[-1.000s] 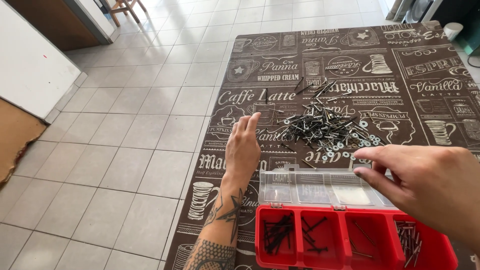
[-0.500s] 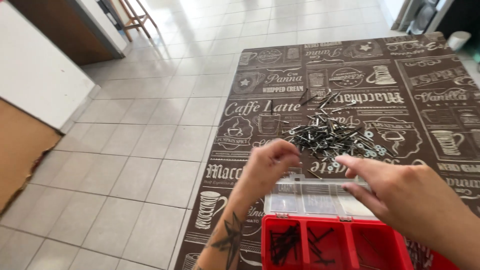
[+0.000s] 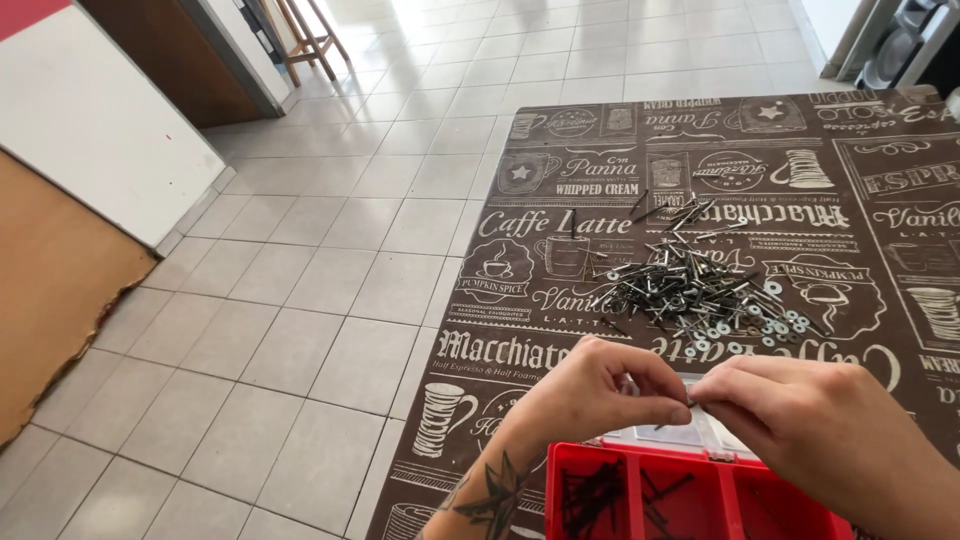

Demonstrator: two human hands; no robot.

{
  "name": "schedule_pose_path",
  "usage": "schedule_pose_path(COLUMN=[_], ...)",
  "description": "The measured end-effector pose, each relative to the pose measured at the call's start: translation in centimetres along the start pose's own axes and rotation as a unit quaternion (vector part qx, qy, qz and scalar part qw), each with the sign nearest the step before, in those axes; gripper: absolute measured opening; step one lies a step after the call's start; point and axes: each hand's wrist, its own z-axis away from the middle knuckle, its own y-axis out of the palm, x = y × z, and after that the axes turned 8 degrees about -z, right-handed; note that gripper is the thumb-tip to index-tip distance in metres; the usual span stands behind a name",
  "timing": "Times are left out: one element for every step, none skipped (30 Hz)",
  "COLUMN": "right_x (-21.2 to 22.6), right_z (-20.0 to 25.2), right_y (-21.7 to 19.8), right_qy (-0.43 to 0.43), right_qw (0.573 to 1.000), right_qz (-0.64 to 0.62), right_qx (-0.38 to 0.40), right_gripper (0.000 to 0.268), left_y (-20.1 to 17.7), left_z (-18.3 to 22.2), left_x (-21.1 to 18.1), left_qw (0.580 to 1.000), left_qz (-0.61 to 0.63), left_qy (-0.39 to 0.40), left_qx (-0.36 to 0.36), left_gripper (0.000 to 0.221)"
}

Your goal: The person sorts a mixed pile of screws, bolts, and washers on a table into a red compartmentalized organizer. They pick individual fasteners from the pile and place them into separate compartments based on type and size.

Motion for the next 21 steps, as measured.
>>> schedule_pose_path(right_x=[0.0,0.0,-0.1,-0.1,0.2,0.4,0.6,0.6,0.7,0.7,0.5,0.4,0.3,0.2,0.1,0.0,0.1,0.2,0.3,0.5,0.6], right_z=[0.0,0.1,0.1,0.2,0.1,0.0,-0.1,-0.1,-0.2,-0.1,-0.2,-0.1,0.1,0.3,0.6,0.7,0.7,0.7,0.7,0.6,0.4], right_y=[0.1,0.3,0.5,0.7,0.7,0.7,0.7,0.7,0.7,0.7,0.5,0.3,0.2,0.1,-0.1,-0.2,-0.3,-0.4,-0.5,-0.7,-0.9], right_qy=[-0.016,-0.017,-0.056,-0.094,-0.094,-0.108,-0.121,-0.12,-0.1,-0.078,-0.075,-0.046,-0.017,-0.014,-0.012,-0.012,-0.011,-0.012,-0.012,-0.011,-0.018], right_qw=[1.0,1.0,0.998,0.994,0.994,0.992,0.99,0.991,0.994,0.996,0.996,0.998,0.998,0.998,0.996,0.994,0.994,0.995,0.995,0.995,0.996], right_qz=[0.005,0.004,0.025,0.045,0.044,0.045,0.046,0.046,0.029,0.014,0.014,0.041,0.068,0.066,0.087,0.107,0.105,0.103,0.1,0.1,0.082], right_qx=[-0.002,-0.001,-0.019,-0.037,-0.035,-0.041,-0.047,-0.045,-0.045,-0.044,-0.041,-0.019,0.003,0.009,0.009,0.008,0.011,0.001,-0.009,-0.008,-0.027], right_gripper=[0.011,0.011,0.009,0.007,0.007,0.006,0.006,0.006,0.013,0.028,0.028,0.028,0.029,0.029,0.025,0.043,0.043,0.046,0.05,0.05,0.045], left_y=[0.0,0.0,0.1,0.2,0.1,0.0,0.0,-0.3,-0.6,-0.7,-1.7,-2.5,-3.3,-3.7,-4.1,-4.7,-4.9,-5.1,-5.2,-5.3,-5.3], left_z=[0.0,0.0,0.0,-0.1,0.0,0.0,0.0,0.0,0.0,0.0,0.1,0.4,0.6,0.7,0.8,0.8,0.9,1.0,1.1,1.1,1.1], left_x=[0.1,0.2,0.3,0.5,0.4,0.3,0.3,0.5,0.8,1.0,0.6,0.2,-0.2,0.0,0.2,0.3,-0.1,-0.5,-1.0,-0.9,-0.8], left_qw=[1.0,1.0,1.0,0.999,0.999,0.999,0.998,0.998,0.997,0.994,0.993,0.99,0.985,0.984,0.982,0.975,0.975,0.971,0.964,0.964,0.958], left_qz=[0.001,0.001,0.014,0.026,0.027,0.023,0.018,0.02,0.044,0.068,0.072,0.051,0.029,0.034,-0.023,-0.084,-0.081,-0.086,-0.091,-0.09,-0.116], left_qy=[-0.011,-0.013,-0.017,-0.021,-0.023,-0.03,-0.038,-0.039,-0.032,-0.025,-0.026,-0.039,-0.052,-0.055,-0.059,-0.062,-0.065,-0.11,-0.154,-0.155,-0.166], left_qx=[0.016,0.015,0.018,0.022,0.022,0.03,0.039,0.04,0.061,0.083,0.085,0.124,0.162,0.164,0.18,0.195,0.197,0.197,0.197,0.198,0.203], left_gripper=[0.007,0.007,0.01,0.013,0.013,0.015,0.018,0.018,0.021,0.024,0.024,0.029,0.034,0.034,0.03,0.026,0.026,0.018,0.009,0.009,0.008])
